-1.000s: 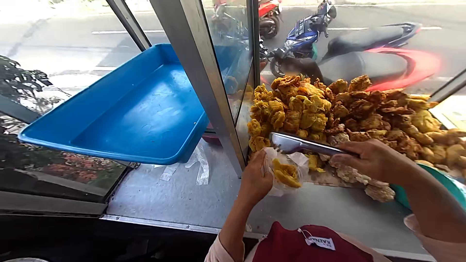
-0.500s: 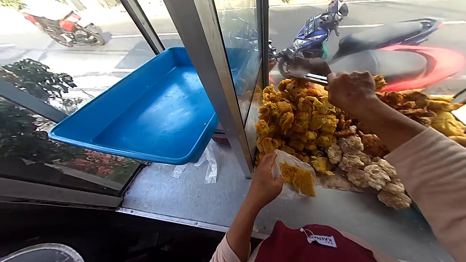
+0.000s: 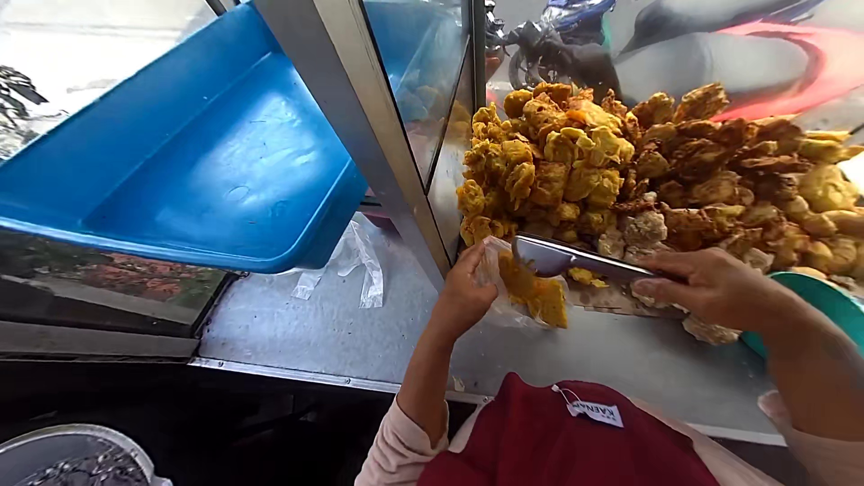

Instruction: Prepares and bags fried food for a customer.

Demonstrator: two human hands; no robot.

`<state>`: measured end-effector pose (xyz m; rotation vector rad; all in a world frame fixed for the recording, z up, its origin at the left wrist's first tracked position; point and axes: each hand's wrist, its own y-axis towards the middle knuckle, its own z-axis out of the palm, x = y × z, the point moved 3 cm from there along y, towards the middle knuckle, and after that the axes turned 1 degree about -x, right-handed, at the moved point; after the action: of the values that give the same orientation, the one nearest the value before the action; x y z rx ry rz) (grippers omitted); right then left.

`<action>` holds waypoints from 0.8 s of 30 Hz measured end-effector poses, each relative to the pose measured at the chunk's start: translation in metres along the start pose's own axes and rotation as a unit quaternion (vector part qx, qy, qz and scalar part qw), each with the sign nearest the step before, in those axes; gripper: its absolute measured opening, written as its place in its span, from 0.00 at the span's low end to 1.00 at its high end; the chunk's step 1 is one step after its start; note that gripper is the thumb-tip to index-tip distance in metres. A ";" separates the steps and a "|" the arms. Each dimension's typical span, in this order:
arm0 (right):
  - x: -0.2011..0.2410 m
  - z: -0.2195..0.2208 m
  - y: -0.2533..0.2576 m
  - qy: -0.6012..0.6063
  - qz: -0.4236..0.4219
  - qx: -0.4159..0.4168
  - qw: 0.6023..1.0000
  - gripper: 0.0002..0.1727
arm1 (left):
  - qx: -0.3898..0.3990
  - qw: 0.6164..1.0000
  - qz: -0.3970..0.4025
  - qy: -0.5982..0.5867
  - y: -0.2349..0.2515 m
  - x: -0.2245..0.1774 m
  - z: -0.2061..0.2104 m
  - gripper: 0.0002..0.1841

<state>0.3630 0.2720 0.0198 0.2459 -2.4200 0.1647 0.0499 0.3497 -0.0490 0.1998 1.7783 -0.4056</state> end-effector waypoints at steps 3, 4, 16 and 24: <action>-0.011 0.026 -0.004 0.046 0.064 -0.032 0.996 0.29 | -0.013 1.000 -0.009 -0.021 -0.003 0.006 0.000 0.39; -0.013 0.038 -0.005 0.067 0.097 -0.051 0.992 0.31 | -0.016 0.999 -0.013 -0.031 -0.005 0.009 0.000 0.40; 0.012 0.136 0.040 0.434 0.242 -0.074 0.864 0.07 | -0.018 0.998 0.030 -0.055 -0.022 0.009 0.016 0.45; 0.061 0.106 0.043 0.484 0.153 -0.130 0.852 0.05 | -0.042 0.992 0.050 -0.111 -0.033 -0.021 0.021 0.47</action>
<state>0.2413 0.2868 -0.0225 -0.2996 -1.4205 0.0687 0.0630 0.3130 -0.0280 0.1768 1.5559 -0.2682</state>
